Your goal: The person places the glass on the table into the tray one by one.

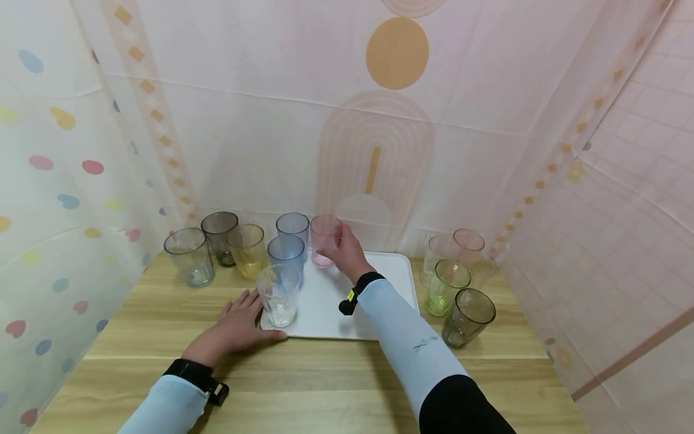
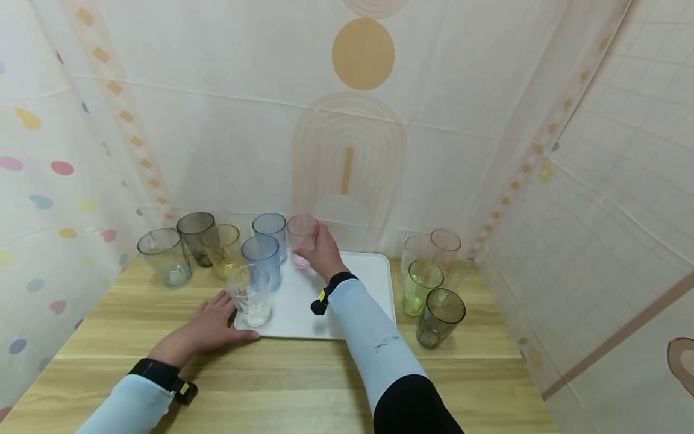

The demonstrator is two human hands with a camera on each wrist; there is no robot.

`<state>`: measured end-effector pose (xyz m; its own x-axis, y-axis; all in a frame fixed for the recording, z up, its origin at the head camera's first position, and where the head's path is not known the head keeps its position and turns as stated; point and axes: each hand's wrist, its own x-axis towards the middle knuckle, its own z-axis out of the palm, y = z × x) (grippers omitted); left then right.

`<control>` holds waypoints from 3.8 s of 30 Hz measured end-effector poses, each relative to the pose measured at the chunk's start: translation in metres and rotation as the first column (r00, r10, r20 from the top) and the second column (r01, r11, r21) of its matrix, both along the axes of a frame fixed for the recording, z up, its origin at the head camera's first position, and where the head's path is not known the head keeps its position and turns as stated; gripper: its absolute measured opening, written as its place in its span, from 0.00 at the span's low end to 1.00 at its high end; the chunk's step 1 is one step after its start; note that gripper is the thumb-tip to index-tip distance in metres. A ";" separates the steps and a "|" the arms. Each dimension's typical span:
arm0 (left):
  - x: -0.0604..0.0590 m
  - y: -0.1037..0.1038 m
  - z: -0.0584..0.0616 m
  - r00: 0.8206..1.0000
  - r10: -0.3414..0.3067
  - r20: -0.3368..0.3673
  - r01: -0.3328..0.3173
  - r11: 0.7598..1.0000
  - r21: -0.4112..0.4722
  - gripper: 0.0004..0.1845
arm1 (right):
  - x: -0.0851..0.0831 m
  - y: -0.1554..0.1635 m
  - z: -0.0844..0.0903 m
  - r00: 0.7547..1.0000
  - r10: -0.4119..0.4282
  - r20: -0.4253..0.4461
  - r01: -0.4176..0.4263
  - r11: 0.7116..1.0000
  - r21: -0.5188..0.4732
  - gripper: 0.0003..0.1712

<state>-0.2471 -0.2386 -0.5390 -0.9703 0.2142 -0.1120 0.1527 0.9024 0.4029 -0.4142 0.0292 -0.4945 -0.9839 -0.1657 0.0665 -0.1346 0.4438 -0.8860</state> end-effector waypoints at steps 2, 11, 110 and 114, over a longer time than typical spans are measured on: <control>-0.001 0.000 0.000 1.000 0.001 -0.004 -0.001 1.000 -0.003 0.72 | 0.000 -0.001 0.000 1.000 -0.002 -0.001 0.002 1.000 -0.007 0.54; 0.000 0.001 0.000 1.000 0.003 -0.003 -0.003 1.000 0.001 0.72 | 0.000 -0.003 -0.006 1.000 -0.012 -0.010 0.011 1.000 -0.023 0.54; 0.000 -0.003 0.000 1.000 -0.012 -0.017 0.012 1.000 -0.012 0.73 | 0.198 0.165 -0.013 0.950 -0.263 -0.169 0.194 0.919 -0.343 0.53; 0.001 -0.002 0.002 1.000 -0.015 -0.021 0.015 1.000 -0.005 0.73 | 0.180 0.130 -0.016 0.966 -0.196 -0.168 0.127 0.928 -0.351 0.52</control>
